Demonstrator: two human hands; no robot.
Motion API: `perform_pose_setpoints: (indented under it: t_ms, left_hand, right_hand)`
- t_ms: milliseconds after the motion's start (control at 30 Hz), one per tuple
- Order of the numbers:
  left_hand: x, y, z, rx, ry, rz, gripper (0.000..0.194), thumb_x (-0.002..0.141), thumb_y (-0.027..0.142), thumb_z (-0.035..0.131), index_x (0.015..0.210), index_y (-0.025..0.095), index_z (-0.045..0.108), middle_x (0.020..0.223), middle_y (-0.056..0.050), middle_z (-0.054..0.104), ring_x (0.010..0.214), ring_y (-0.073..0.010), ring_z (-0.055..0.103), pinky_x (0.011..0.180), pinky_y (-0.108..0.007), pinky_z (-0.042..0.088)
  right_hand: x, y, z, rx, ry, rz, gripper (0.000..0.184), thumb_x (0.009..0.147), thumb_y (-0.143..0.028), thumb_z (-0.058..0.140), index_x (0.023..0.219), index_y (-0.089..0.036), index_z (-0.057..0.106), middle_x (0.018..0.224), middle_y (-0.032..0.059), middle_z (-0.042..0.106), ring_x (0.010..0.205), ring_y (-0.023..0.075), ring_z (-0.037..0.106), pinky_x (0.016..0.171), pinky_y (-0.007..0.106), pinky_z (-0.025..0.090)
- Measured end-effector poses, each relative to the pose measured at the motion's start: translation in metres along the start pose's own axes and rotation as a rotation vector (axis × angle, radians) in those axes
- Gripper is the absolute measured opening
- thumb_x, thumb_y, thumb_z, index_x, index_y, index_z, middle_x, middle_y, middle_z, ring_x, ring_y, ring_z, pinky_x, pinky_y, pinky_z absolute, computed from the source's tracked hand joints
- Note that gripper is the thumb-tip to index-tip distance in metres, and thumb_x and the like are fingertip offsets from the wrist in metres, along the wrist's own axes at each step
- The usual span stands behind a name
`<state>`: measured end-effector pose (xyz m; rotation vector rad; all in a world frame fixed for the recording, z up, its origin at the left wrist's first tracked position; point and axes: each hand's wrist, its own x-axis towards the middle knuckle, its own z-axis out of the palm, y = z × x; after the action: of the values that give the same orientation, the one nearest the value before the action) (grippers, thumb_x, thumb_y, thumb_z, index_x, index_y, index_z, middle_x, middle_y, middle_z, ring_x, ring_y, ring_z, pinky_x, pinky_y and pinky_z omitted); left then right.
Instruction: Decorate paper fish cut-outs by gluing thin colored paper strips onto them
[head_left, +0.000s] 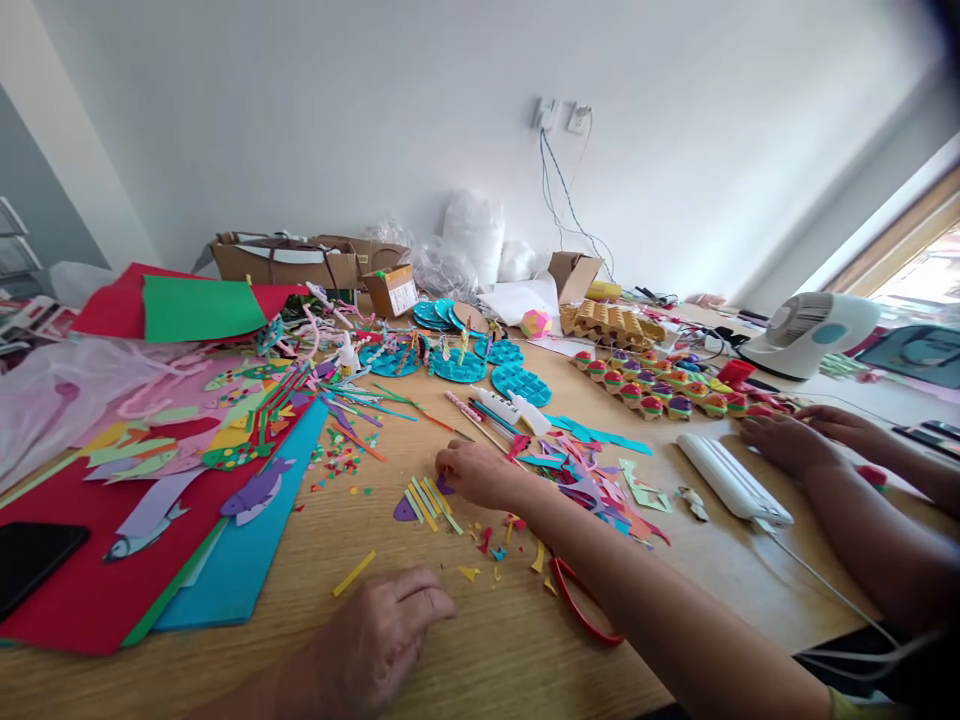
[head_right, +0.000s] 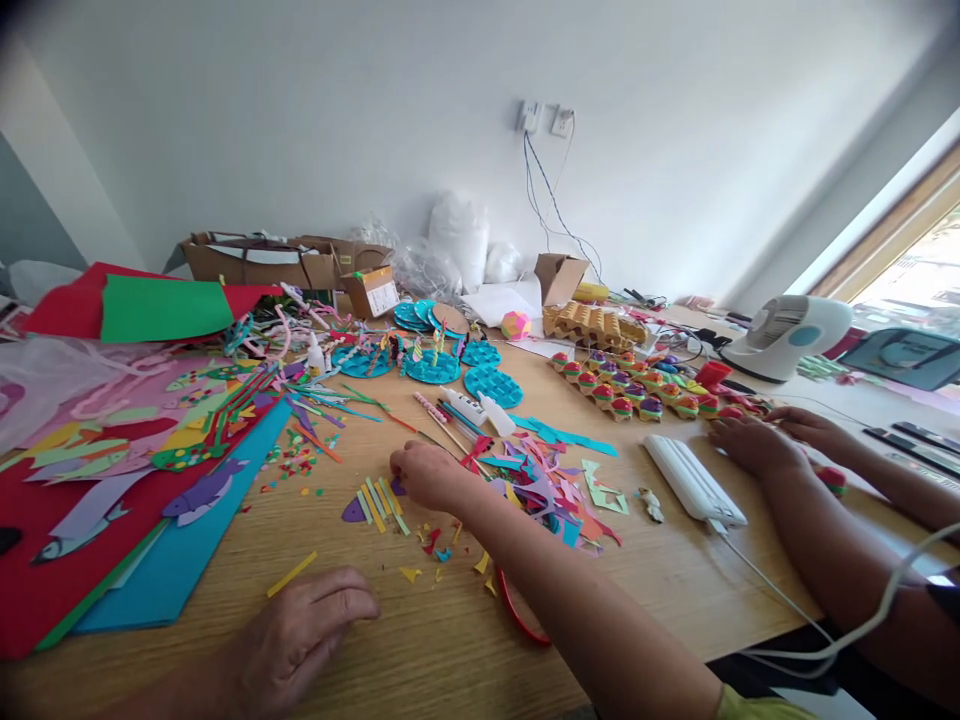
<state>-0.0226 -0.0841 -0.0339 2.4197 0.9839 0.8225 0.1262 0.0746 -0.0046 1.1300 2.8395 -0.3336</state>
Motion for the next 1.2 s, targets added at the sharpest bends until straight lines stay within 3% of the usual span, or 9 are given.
perform_pose_setpoints:
  t_ms: [200,367,433,533,667,833,1000,1100,1200]
  left_hand:
    - [0.004,-0.001,-0.005,-0.178,0.084,-0.108,0.029,0.079,0.004,0.032,0.09,0.019,0.054,0.078,-0.003,0.058,0.071,-0.0129,0.055,0.064,-0.021,0.043]
    - [0.017,-0.012,-0.027,-0.505,0.171,-0.583,0.018,0.078,0.024,0.04,0.081,0.018,0.057,0.066,0.0,0.052,0.062,-0.0136,0.05,0.057,-0.023,0.041]
    - [0.022,-0.018,-0.035,-0.6,0.198,-0.743,0.02,0.072,0.026,0.046,0.086,0.017,0.057,0.078,-0.003,0.058,0.074,-0.0167,0.054,0.063,-0.025,0.042]
    - [0.027,-0.027,-0.044,-0.66,0.259,-0.871,0.032,0.067,0.027,0.051,0.097,0.017,0.055,0.102,-0.007,0.059,0.098,-0.0211,0.052,0.078,-0.028,0.04]
    - [0.027,-0.036,-0.049,-0.714,0.261,-0.94,0.041,0.067,0.029,0.053,0.106,0.017,0.051,0.116,-0.009,0.053,0.11,-0.0235,0.047,0.082,-0.031,0.038]
    - [0.029,-0.041,-0.048,-0.823,0.258,-0.964,0.044,0.067,0.029,0.056,0.109,0.018,0.049,0.118,-0.01,0.051,0.113,-0.0238,0.045,0.082,-0.031,0.038]
    - [0.03,-0.039,-0.049,-0.864,0.264,-0.976,0.046,0.067,0.029,0.058,0.111,0.017,0.048,0.118,-0.011,0.051,0.113,-0.0234,0.046,0.081,-0.03,0.04]
    - [0.028,-0.044,-0.051,-0.829,0.234,-0.956,0.045,0.071,0.029,0.054,0.114,0.017,0.046,0.119,-0.01,0.051,0.112,-0.0221,0.047,0.08,-0.029,0.041]
    - [0.028,-0.056,-0.054,-0.643,0.115,-0.906,0.041,0.072,0.026,0.049,0.112,0.015,0.048,0.109,-0.01,0.056,0.102,-0.0222,0.053,0.075,-0.031,0.043]
  right_hand:
    - [0.003,0.005,-0.001,-0.032,-0.04,-0.054,0.023,0.078,-0.016,0.047,0.096,-0.02,0.061,0.093,0.006,0.061,0.079,0.0155,0.056,0.056,0.022,0.03]
    - [0.007,0.005,-0.003,-0.059,-0.071,-0.088,0.023,0.079,-0.016,0.046,0.095,-0.019,0.061,0.093,0.0068,0.061,0.079,0.0165,0.055,0.055,0.023,0.03]
    - [0.008,0.005,-0.003,-0.063,-0.077,-0.102,0.021,0.078,-0.016,0.047,0.093,-0.019,0.061,0.092,0.0069,0.061,0.08,0.0167,0.055,0.055,0.023,0.03]
    - [0.007,0.007,-0.004,-0.054,-0.085,-0.116,0.019,0.075,-0.015,0.049,0.089,-0.018,0.062,0.092,0.0069,0.061,0.081,0.017,0.055,0.056,0.022,0.031]
    - [0.008,0.009,-0.005,-0.022,-0.1,-0.112,0.019,0.072,-0.012,0.049,0.085,-0.017,0.062,0.092,0.0072,0.061,0.081,0.017,0.054,0.056,0.022,0.032]
    - [0.012,0.009,-0.006,0.041,-0.139,-0.084,0.022,0.07,-0.008,0.046,0.081,-0.016,0.063,0.087,0.0047,0.065,0.077,0.0146,0.055,0.057,0.021,0.033]
    - [0.013,0.008,-0.006,0.113,-0.149,-0.017,0.029,0.071,-0.008,0.043,0.09,-0.016,0.062,0.084,0.0018,0.065,0.071,0.0107,0.056,0.054,0.017,0.035]
    - [0.013,0.006,-0.006,0.129,-0.151,-0.003,0.027,0.073,-0.012,0.045,0.093,-0.017,0.062,0.085,0.0008,0.066,0.071,0.0099,0.056,0.054,0.016,0.035]
    - [0.01,0.005,-0.007,0.104,-0.144,0.006,0.022,0.072,-0.017,0.051,0.089,-0.017,0.064,0.085,0.0019,0.065,0.073,0.0125,0.056,0.054,0.019,0.033]
